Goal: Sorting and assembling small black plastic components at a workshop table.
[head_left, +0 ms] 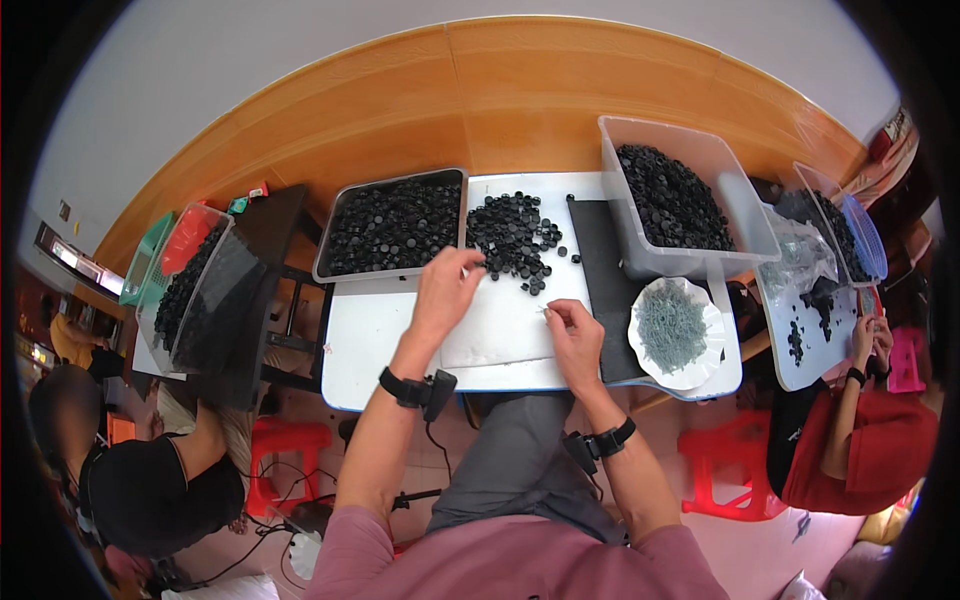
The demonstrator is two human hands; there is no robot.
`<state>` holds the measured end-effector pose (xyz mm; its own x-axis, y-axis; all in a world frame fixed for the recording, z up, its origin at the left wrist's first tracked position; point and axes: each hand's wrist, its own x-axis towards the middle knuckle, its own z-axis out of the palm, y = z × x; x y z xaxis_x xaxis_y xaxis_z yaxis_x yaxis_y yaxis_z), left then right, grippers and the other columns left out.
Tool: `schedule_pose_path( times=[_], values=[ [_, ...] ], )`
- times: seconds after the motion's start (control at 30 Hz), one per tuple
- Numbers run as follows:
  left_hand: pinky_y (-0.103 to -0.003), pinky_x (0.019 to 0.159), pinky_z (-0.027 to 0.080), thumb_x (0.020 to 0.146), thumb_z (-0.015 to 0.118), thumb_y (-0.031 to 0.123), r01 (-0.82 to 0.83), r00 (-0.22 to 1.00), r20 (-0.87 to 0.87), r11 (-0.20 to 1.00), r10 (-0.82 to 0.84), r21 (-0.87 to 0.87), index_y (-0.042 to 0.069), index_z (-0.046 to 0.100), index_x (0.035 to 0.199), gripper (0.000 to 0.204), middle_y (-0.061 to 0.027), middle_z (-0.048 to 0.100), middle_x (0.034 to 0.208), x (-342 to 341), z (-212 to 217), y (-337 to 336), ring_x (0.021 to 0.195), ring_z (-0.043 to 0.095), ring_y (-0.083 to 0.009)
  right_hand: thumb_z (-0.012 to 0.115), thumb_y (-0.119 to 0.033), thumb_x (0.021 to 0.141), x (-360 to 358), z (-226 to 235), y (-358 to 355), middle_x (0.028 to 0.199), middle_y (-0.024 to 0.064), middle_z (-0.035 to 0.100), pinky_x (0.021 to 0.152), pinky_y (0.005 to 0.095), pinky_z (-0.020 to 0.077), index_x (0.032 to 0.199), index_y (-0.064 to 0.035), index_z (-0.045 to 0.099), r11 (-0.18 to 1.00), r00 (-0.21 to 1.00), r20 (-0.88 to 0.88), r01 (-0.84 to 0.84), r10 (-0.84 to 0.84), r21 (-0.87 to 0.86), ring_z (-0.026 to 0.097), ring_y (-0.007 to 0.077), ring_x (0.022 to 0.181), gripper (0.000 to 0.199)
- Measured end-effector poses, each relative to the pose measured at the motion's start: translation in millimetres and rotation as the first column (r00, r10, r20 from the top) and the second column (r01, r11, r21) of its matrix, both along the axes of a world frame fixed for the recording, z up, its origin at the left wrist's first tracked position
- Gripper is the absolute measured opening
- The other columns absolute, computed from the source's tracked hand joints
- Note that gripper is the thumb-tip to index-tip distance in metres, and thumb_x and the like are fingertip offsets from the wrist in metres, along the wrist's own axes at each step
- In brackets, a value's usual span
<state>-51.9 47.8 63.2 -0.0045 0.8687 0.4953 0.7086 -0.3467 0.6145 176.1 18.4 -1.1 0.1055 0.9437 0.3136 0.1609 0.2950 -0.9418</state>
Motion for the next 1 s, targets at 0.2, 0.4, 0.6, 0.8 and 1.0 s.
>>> schedule_pose_path(
  times=[0.2, 0.4, 0.6, 0.8, 1.0],
  values=[
    [-0.046, 0.070, 0.052, 0.085, 0.079, 0.011, -0.207, 0.978, -0.087, 0.940, 0.190, -0.271, 0.002, 0.066, 0.107, 0.027, -0.0145, 0.065, 0.082, 34.4, -36.9, -9.9, 0.075, 0.066, -0.0332, 0.073, -0.002, 0.092, 1.6, -1.5, -0.2, 0.083, 0.0095, 0.075, 0.067, 0.0267, 0.0553, 0.098, 0.0013, 0.071, 1.000, 0.999, 0.027, -0.024, 0.023, 0.015, 0.070, 0.0129, 0.071, 0.007],
    [-0.047, 0.073, 0.054, 0.087, 0.078, 0.012, -0.243, 0.969, -0.077, 0.952, 0.233, -0.183, 0.003, 0.066, 0.109, 0.027, -0.0140, 0.066, 0.088, 39.4, -39.9, 1.5, 0.080, 0.068, -0.0356, 0.073, -0.002, 0.091, 0.8, -3.6, 0.5, 0.082, 0.0082, 0.074, 0.066, 0.0264, 0.0549, 0.098, 0.0010, 0.072, 1.000, 1.000, 0.020, -0.022, 0.022, 0.009, 0.069, 0.0113, 0.070, 0.007],
    [-0.047, 0.079, 0.056, 0.088, 0.077, 0.013, -0.212, 0.957, -0.224, 0.970, 0.183, -0.117, 0.005, 0.068, 0.108, 0.023, -0.0131, 0.067, 0.099, 37.2, -42.6, 17.7, 0.093, 0.069, -0.0359, 0.073, -0.003, 0.091, 1.7, -1.6, -1.2, 0.080, 0.0078, 0.074, 0.065, 0.0260, 0.0545, 0.097, 0.0009, 0.072, 0.999, 0.998, 0.048, -0.034, 0.035, -0.008, 0.069, 0.0110, 0.069, 0.007],
    [-0.044, 0.078, 0.055, 0.086, 0.079, 0.012, -0.205, 0.964, -0.197, 0.971, 0.180, -0.119, 0.006, 0.073, 0.100, 0.016, -0.0117, 0.066, 0.097, 39.5, -38.8, 6.8, 0.089, 0.068, -0.0324, 0.073, -0.003, 0.091, 0.8, -3.4, -2.6, 0.080, 0.0083, 0.074, 0.066, 0.0263, 0.0544, 0.098, 0.0012, 0.072, 0.999, 0.998, 0.047, -0.051, 0.051, -0.001, 0.069, 0.0113, 0.070, 0.008],
    [-0.042, 0.084, 0.051, 0.083, 0.078, 0.007, -0.017, 0.996, -0.090, 0.998, 0.012, -0.053, 0.005, 0.073, 0.100, 0.018, -0.0108, 0.067, 0.099, 30.5, -50.6, -20.2, 0.096, 0.065, -0.0313, 0.071, -0.003, 0.093, 0.9, -0.8, -0.1, 0.082, 0.0050, 0.074, 0.067, 0.0247, 0.0520, 0.100, 0.0017, 0.073, 0.999, 0.999, 0.032, 0.025, -0.027, 0.047, 0.065, 0.0085, 0.071, 0.009]
  ],
)
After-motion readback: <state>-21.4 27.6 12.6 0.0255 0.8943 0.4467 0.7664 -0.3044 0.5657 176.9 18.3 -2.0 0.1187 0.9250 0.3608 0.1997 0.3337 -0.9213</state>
